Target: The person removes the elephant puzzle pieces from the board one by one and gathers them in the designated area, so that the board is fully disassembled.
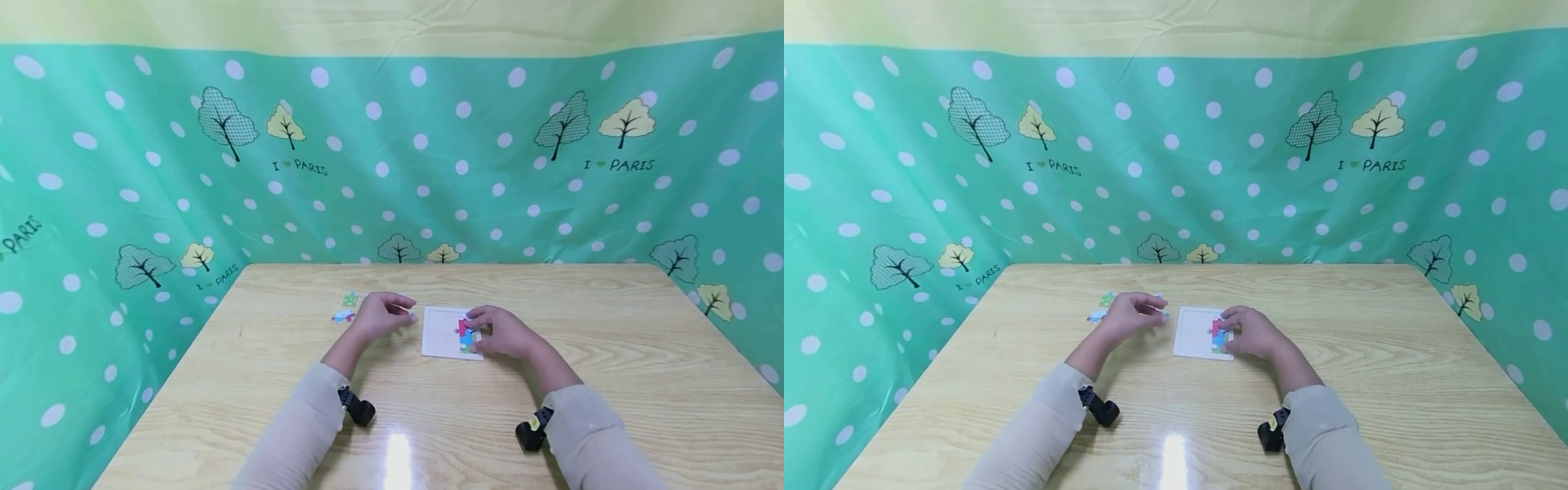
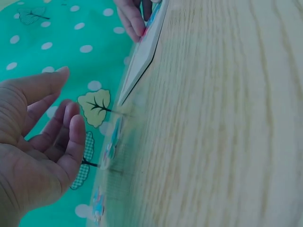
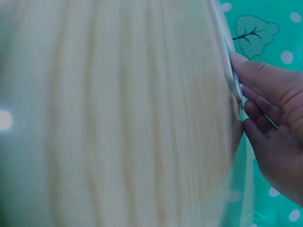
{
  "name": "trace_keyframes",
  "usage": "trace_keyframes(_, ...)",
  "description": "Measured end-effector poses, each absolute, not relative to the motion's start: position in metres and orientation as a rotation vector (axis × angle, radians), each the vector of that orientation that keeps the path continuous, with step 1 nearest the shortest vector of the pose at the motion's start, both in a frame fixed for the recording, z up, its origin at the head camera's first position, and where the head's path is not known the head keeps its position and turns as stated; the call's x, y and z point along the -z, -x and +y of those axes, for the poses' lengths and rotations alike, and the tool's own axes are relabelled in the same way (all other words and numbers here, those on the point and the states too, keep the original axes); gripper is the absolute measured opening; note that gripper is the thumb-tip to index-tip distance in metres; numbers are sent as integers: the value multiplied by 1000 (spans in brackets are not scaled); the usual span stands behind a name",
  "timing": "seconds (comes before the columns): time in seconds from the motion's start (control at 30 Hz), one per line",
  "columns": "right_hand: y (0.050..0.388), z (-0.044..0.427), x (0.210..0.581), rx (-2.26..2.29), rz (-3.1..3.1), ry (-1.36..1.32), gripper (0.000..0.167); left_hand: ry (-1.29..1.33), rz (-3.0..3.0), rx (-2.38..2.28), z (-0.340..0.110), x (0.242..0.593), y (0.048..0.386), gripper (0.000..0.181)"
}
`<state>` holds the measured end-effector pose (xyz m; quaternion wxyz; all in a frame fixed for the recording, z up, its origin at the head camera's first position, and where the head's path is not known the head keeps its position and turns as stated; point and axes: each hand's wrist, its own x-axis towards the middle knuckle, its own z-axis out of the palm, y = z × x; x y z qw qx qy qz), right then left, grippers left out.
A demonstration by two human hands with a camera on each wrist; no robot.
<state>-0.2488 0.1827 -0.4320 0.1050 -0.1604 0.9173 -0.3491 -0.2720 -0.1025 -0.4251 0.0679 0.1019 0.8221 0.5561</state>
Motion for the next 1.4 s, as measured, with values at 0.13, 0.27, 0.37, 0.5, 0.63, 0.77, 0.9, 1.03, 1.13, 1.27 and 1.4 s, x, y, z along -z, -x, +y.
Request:
trace_keyframes(0.13,251,184,435,1071,2702,446,48,-318,2483,-1681,-102,425,272,31)
trace_keyframes(0.27,252,184,436,1104,2695,449,49,-329,2474,-1688,-101,424,272,31)
trace_keyframes(0.37,251,184,437,1108,2701,482,50,-336,2480,-1681,-100,425,272,30)
trace_keyframes(0.5,250,185,440,1133,2705,487,49,-349,2485,-1663,-98,426,271,29)
trace_keyframes(0.63,248,187,444,1227,2687,429,47,-364,2487,-1640,-96,426,271,29)
trace_keyframes(0.77,245,189,446,1314,2679,373,49,-356,2495,-1610,-94,425,270,29)
trace_keyframes(0.9,245,191,448,1327,2708,358,51,-343,2491,-1585,-91,424,270,30)
trace_keyframes(1.03,245,194,450,1314,2739,353,48,-346,2486,-1573,-87,423,269,30)
trace_keyframes(1.13,246,196,451,1308,2738,332,47,-348,2486,-1565,-83,423,269,30)
trace_keyframes(1.27,247,198,452,1291,2729,307,48,-349,2498,-1526,-78,422,271,30)
trace_keyframes(1.4,249,199,452,1279,2727,305,48,-346,2512,-1480,-72,421,273,30)
